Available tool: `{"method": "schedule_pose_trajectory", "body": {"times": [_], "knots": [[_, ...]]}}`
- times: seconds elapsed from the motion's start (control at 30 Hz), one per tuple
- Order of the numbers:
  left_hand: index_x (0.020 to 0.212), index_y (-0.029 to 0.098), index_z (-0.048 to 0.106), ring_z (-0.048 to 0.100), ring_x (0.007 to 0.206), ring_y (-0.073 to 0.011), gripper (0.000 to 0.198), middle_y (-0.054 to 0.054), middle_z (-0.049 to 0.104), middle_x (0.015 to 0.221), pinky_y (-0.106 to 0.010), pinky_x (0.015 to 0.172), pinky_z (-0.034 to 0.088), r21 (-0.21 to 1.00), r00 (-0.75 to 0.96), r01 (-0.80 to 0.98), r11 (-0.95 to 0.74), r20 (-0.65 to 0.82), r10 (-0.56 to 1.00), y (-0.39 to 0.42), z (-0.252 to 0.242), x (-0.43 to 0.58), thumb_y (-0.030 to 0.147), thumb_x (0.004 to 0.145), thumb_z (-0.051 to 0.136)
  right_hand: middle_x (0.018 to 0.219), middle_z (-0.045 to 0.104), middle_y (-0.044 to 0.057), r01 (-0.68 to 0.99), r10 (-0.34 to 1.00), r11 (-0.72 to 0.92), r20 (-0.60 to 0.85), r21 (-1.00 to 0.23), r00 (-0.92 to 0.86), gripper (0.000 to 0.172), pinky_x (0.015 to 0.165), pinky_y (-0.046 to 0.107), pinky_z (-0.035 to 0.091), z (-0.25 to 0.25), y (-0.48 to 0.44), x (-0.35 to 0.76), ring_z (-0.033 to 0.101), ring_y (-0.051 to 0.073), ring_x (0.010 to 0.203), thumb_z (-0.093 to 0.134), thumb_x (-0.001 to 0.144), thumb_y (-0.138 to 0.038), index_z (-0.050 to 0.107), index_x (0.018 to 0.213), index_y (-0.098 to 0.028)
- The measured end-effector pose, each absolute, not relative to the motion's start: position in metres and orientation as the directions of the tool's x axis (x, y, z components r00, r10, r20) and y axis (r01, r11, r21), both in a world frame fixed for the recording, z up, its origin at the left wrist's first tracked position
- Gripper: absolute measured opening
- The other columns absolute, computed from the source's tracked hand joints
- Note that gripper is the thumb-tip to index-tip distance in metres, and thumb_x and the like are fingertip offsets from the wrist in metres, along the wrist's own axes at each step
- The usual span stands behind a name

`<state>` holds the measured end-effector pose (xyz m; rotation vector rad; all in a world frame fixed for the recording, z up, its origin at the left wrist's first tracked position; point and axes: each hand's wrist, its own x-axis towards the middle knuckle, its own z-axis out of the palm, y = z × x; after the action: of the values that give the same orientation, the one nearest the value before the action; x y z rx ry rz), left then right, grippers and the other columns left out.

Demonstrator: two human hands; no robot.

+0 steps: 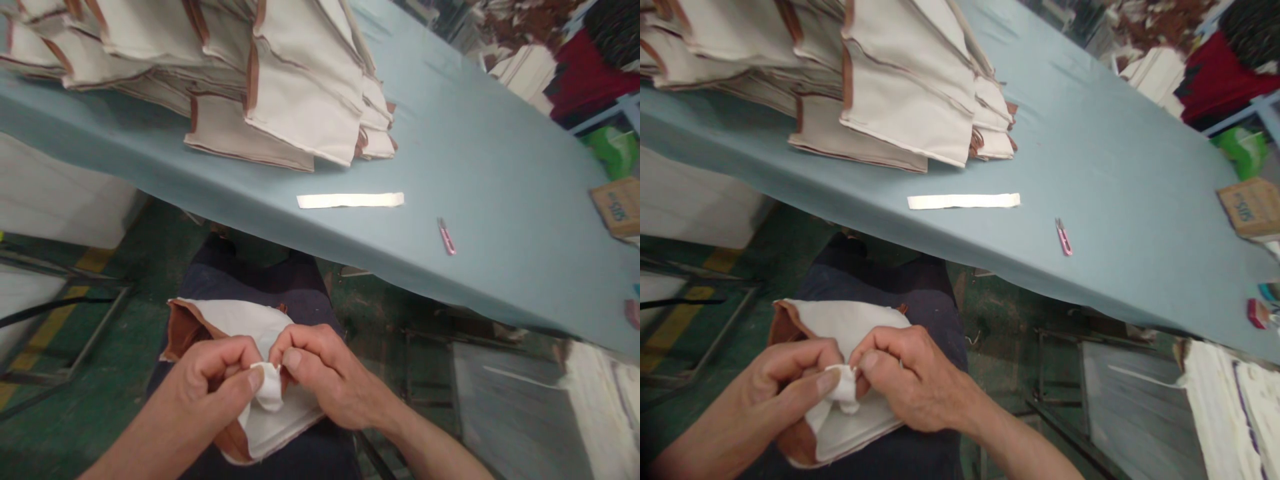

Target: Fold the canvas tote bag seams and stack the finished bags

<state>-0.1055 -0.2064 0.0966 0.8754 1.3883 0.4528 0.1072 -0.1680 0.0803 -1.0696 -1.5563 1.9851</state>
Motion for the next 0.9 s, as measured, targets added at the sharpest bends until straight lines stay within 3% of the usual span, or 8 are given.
{"method": "schedule_pose_trajectory", "body": {"times": [0.07, 0.17, 0.3, 0.43, 0.53, 0.7, 0.9], "knots": [[0.062, 0.023, 0.057, 0.040, 0.055, -0.0123, 0.043, 0.007, 0.044, 0.056, -0.023, 0.057, 0.039, 0.745, 0.173, 0.204, 0.635, -0.666, 0.726, -0.205, 0.103, -0.103, 0.058, 0.084, 0.070, 0.071, 0.063, -0.004, 0.151, 0.719, -0.262, -0.297, -0.953, -0.628, 0.034, 0.065, 0.025, 0.045, 0.081, -0.168, 0.107, 0.054, 0.013, 0.065, 0.060, 0.110, -0.044, 0.070, 0.090, -0.019], [0.063, 0.024, 0.055, 0.042, 0.051, -0.0119, 0.042, 0.008, 0.045, 0.054, -0.022, 0.054, 0.038, 0.726, 0.172, 0.192, 0.660, -0.687, 0.706, -0.207, 0.103, -0.102, 0.056, 0.085, 0.072, 0.069, 0.059, -0.005, 0.175, 0.728, -0.240, -0.297, -0.955, -0.618, 0.032, 0.059, 0.023, 0.041, 0.082, -0.167, 0.106, 0.051, 0.011, 0.061, 0.073, 0.100, -0.049, 0.069, 0.086, -0.020], [0.060, 0.025, 0.054, 0.041, 0.050, -0.0123, 0.037, 0.008, 0.044, 0.051, -0.023, 0.051, 0.031, 0.793, 0.222, 0.243, 0.558, -0.606, 0.764, -0.212, 0.093, -0.104, 0.050, 0.084, 0.067, 0.065, 0.057, -0.007, 0.197, 0.751, -0.209, -0.286, -0.958, -0.595, 0.013, 0.056, 0.020, 0.040, 0.084, -0.166, 0.102, 0.049, 0.009, 0.057, 0.073, 0.086, -0.027, 0.066, 0.078, -0.020], [0.062, 0.024, 0.056, 0.040, 0.053, -0.0122, 0.033, 0.008, 0.043, 0.054, -0.024, 0.055, 0.032, 0.784, 0.166, 0.303, 0.542, -0.603, 0.780, -0.214, 0.089, -0.104, 0.047, 0.085, 0.062, 0.062, 0.054, -0.007, 0.200, 0.738, -0.215, -0.293, -0.956, -0.608, 0.010, 0.054, 0.020, 0.036, 0.084, -0.164, 0.102, 0.046, 0.008, 0.055, 0.065, 0.080, -0.018, 0.062, 0.072, -0.021], [0.061, 0.024, 0.057, 0.040, 0.052, -0.0119, 0.035, 0.007, 0.044, 0.054, -0.024, 0.054, 0.031, 0.794, 0.207, 0.279, 0.540, -0.599, 0.773, -0.215, 0.089, -0.104, 0.049, 0.084, 0.063, 0.064, 0.057, -0.006, 0.216, 0.690, -0.292, -0.362, -0.931, -0.626, 0.008, 0.055, 0.020, 0.037, 0.082, -0.164, 0.104, 0.048, 0.008, 0.057, 0.066, 0.082, -0.022, 0.065, 0.075, -0.020], [0.067, 0.024, 0.057, 0.051, 0.050, -0.0140, 0.042, 0.007, 0.050, 0.053, -0.023, 0.054, 0.040, 0.732, 0.261, 0.149, 0.665, -0.678, 0.687, -0.218, 0.085, -0.110, 0.058, 0.089, 0.069, 0.069, 0.061, -0.005, 0.203, 0.638, -0.365, -0.403, -0.909, -0.656, 0.014, 0.058, 0.021, 0.039, 0.079, -0.165, 0.108, 0.050, 0.010, 0.061, 0.072, 0.091, -0.028, 0.069, 0.081, -0.019], [0.071, 0.021, 0.065, 0.040, 0.058, -0.0115, 0.055, 0.006, 0.050, 0.062, -0.021, 0.056, 0.035, 0.790, 0.452, 0.003, 0.613, -0.547, 0.704, -0.221, 0.064, -0.127, 0.069, 0.095, 0.075, 0.075, 0.066, -0.002, 0.127, 0.603, -0.407, -0.371, -0.904, -0.707, 0.034, 0.063, 0.023, 0.044, 0.084, -0.164, 0.108, 0.054, 0.011, 0.065, 0.081, 0.099, -0.047, 0.068, 0.084, -0.019]]}}
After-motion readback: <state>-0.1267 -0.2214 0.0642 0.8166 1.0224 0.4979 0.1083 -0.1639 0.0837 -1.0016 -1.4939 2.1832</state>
